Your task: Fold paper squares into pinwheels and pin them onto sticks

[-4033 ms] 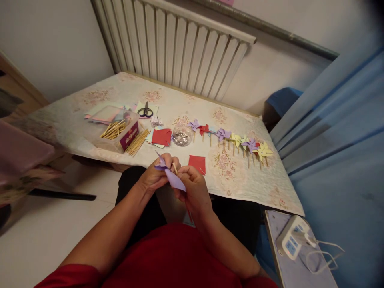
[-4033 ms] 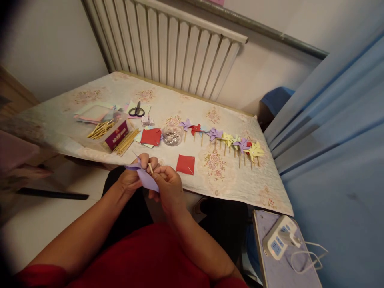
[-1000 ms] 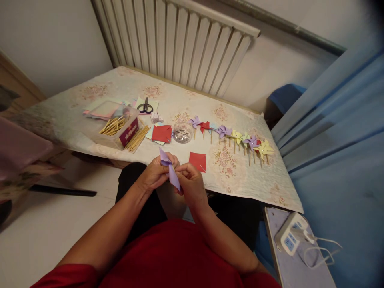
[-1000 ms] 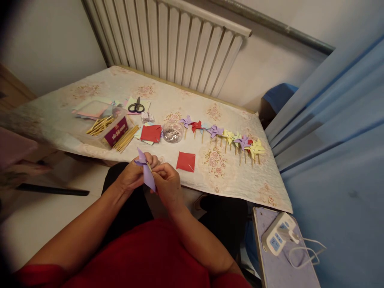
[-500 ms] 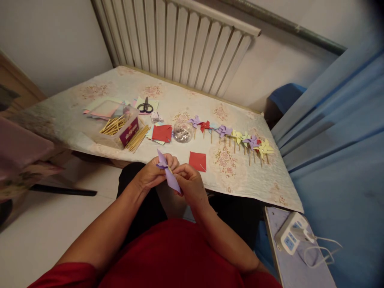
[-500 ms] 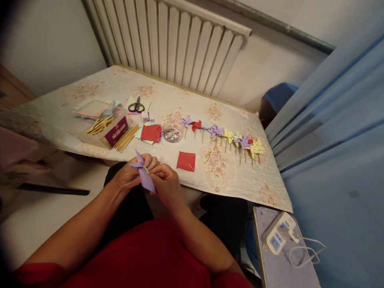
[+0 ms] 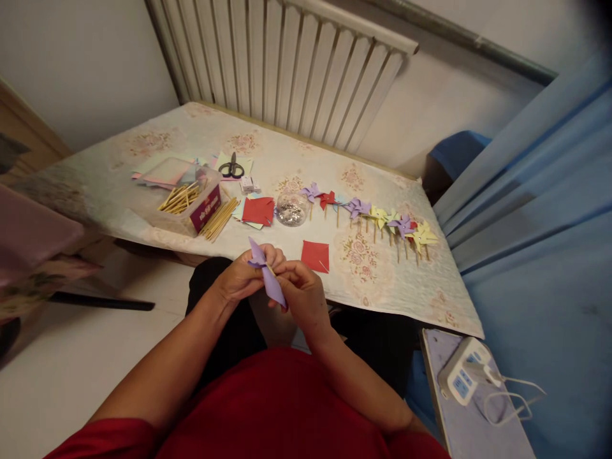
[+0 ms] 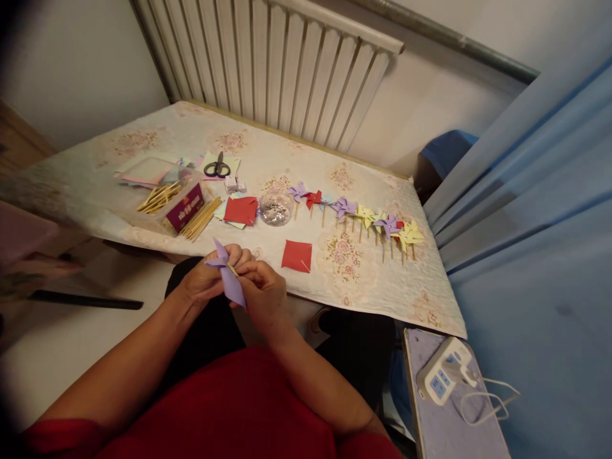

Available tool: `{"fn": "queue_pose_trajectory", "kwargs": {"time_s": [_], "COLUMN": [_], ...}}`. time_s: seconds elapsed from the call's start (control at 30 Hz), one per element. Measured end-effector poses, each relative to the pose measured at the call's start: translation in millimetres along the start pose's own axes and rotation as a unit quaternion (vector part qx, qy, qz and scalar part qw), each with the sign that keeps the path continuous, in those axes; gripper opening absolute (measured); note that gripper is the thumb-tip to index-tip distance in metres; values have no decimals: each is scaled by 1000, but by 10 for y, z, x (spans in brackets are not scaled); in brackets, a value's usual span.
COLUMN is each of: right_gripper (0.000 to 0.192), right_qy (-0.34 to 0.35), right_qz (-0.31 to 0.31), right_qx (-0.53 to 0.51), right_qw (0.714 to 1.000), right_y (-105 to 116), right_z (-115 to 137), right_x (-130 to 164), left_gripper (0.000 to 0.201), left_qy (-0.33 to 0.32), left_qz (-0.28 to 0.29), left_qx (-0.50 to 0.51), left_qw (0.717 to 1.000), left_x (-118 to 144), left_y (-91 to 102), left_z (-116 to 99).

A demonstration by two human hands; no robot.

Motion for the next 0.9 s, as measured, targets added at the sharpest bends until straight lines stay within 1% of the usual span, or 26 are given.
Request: {"fn": "queue_pose_trajectory", "kwargs": {"time_s": [0.13,0.33,0.53,0.67,0.9], "right_gripper": [19,16,18,17,17], "right_qy": [23,69,89,96,110], "right_qz": [-19,-31,-45,-38,-45], "right_qx": [22,74,110,127,142], "right_qw": [999,994,989,987,983], "right_y": [23,48,85,76,81], "right_z": [-2,43,48,51,47], "right_x": [14,44,57,49,39], "left_gripper": [37,37,33,31,30], "left_qy": [-9,-10,-21,-28,-31], "left_qz": [-6,-19,-13,-10,-20], "left_qx": [0,14,5,6,2], "left_qw": [1000,1000,1000,1000,999], "left_x": [-8,-6,7,7,6], "left_y": [10,30,1,27,64], "left_z": [-3,4,-17,-12,-1]}}
Point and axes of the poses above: each hand's wrist, its own x-axis away from the middle knuckle, its own y-axis out of the back of the hand, z = x × y, the point moved 7 cm from there along -x, towards the middle knuckle, and after that the axes turned 2 degrees about -z, right-handed, at the moved point
